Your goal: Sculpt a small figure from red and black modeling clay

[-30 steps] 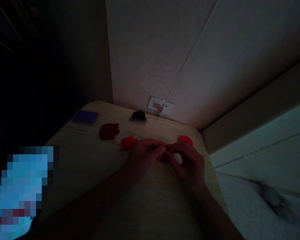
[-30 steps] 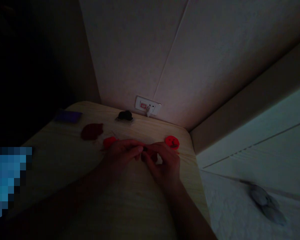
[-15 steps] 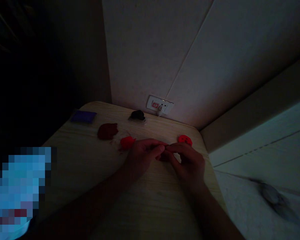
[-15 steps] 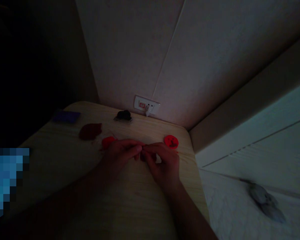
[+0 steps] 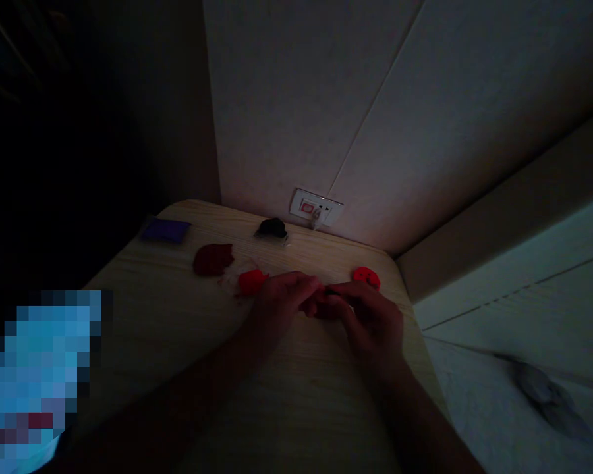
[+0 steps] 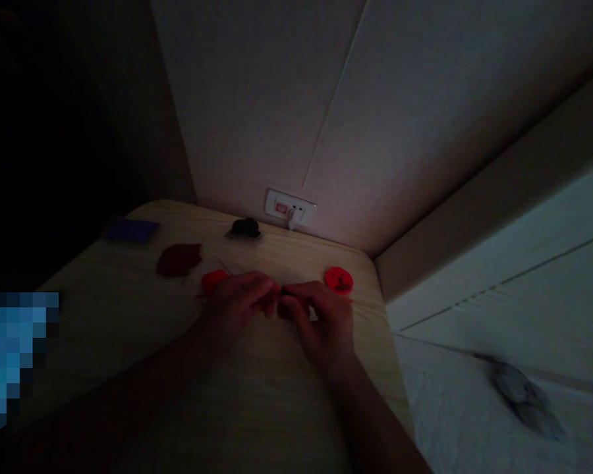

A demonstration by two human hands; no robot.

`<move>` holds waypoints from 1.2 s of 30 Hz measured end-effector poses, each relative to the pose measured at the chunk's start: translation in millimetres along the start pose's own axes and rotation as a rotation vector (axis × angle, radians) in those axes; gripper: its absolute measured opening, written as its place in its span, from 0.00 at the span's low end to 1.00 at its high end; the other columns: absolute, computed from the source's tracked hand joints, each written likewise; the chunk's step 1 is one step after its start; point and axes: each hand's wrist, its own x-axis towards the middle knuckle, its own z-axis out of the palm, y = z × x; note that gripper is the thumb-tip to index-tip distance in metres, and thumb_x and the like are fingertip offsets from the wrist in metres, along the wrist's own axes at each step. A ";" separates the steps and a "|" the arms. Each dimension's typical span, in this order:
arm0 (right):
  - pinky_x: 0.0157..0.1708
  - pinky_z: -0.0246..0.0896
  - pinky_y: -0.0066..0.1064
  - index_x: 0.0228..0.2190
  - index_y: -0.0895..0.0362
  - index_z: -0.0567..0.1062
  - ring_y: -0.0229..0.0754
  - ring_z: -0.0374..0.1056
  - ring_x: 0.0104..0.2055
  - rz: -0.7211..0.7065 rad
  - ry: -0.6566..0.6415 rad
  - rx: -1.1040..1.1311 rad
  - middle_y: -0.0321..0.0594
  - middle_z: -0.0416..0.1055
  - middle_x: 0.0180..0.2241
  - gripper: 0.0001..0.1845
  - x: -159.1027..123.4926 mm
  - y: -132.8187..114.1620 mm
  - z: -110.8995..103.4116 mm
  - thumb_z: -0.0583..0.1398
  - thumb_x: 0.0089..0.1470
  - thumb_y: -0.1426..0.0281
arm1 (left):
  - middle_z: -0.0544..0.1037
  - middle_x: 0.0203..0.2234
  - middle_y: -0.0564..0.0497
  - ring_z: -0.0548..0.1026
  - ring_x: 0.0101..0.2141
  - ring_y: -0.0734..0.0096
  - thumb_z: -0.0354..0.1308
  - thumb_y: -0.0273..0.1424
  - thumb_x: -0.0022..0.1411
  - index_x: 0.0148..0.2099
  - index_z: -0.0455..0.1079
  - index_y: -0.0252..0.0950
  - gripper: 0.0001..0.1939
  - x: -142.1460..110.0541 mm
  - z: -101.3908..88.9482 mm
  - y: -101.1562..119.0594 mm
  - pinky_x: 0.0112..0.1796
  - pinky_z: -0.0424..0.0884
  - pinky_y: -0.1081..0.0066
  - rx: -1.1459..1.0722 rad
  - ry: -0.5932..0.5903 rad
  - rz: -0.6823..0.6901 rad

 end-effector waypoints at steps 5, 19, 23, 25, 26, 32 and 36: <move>0.35 0.76 0.35 0.42 0.52 0.82 0.43 0.79 0.32 0.060 0.008 0.038 0.41 0.83 0.34 0.06 -2.7 -1.2 1.0 0.67 0.62 0.68 | 0.76 0.21 0.53 0.70 0.24 0.74 0.71 0.38 0.54 0.30 0.76 0.34 0.13 0.1 -1.2 -2.2 0.29 0.66 0.72 0.014 -0.016 -0.009; 0.33 0.78 0.32 0.39 0.50 0.84 0.43 0.80 0.35 0.025 0.069 0.108 0.41 0.83 0.36 0.06 2.2 -7.1 1.7 0.68 0.60 0.71 | 0.77 0.23 0.52 0.70 0.25 0.73 0.69 0.36 0.54 0.31 0.76 0.34 0.10 -0.7 -0.9 -1.0 0.29 0.66 0.71 0.008 -0.003 -0.012; 0.30 0.80 0.31 0.38 0.51 0.85 0.42 0.80 0.30 0.116 0.085 0.242 0.40 0.84 0.33 0.04 1.7 -8.2 4.2 0.69 0.59 0.68 | 0.78 0.24 0.52 0.70 0.24 0.73 0.69 0.36 0.53 0.31 0.76 0.34 0.11 -0.2 -1.1 -1.1 0.29 0.66 0.71 0.010 0.002 -0.020; 0.30 0.81 0.32 0.38 0.51 0.85 0.42 0.80 0.29 0.156 0.102 0.299 0.39 0.84 0.32 0.05 1.6 -7.7 5.3 0.70 0.58 0.67 | 0.77 0.23 0.52 0.70 0.23 0.74 0.70 0.36 0.52 0.31 0.76 0.34 0.11 -0.3 -0.9 -0.4 0.28 0.66 0.71 0.011 0.003 -0.020; 0.29 0.81 0.32 0.38 0.51 0.85 0.42 0.81 0.29 0.170 0.111 0.319 0.39 0.84 0.31 0.06 1.7 -7.4 5.6 0.71 0.56 0.67 | 0.77 0.22 0.53 0.70 0.23 0.74 0.70 0.36 0.51 0.31 0.75 0.34 0.11 -0.5 -0.6 0.2 0.28 0.66 0.71 0.015 0.003 -0.018; 0.37 0.79 0.35 0.38 0.49 0.85 0.43 0.80 0.37 0.057 0.066 0.228 0.40 0.84 0.37 0.07 3.1 -2.1 2.8 0.71 0.56 0.72 | 0.78 0.22 0.52 0.72 0.24 0.73 0.70 0.38 0.53 0.31 0.75 0.34 0.12 -2.1 2.3 2.4 0.30 0.68 0.70 0.047 -0.034 -0.033; 0.39 0.77 0.37 0.39 0.48 0.85 0.46 0.77 0.42 -0.020 0.039 0.170 0.42 0.81 0.40 0.09 2.1 4.0 2.0 0.71 0.56 0.72 | 0.79 0.23 0.51 0.72 0.25 0.72 0.71 0.36 0.52 0.33 0.77 0.34 0.11 -1.5 1.9 0.8 0.30 0.69 0.69 0.075 -0.030 -0.027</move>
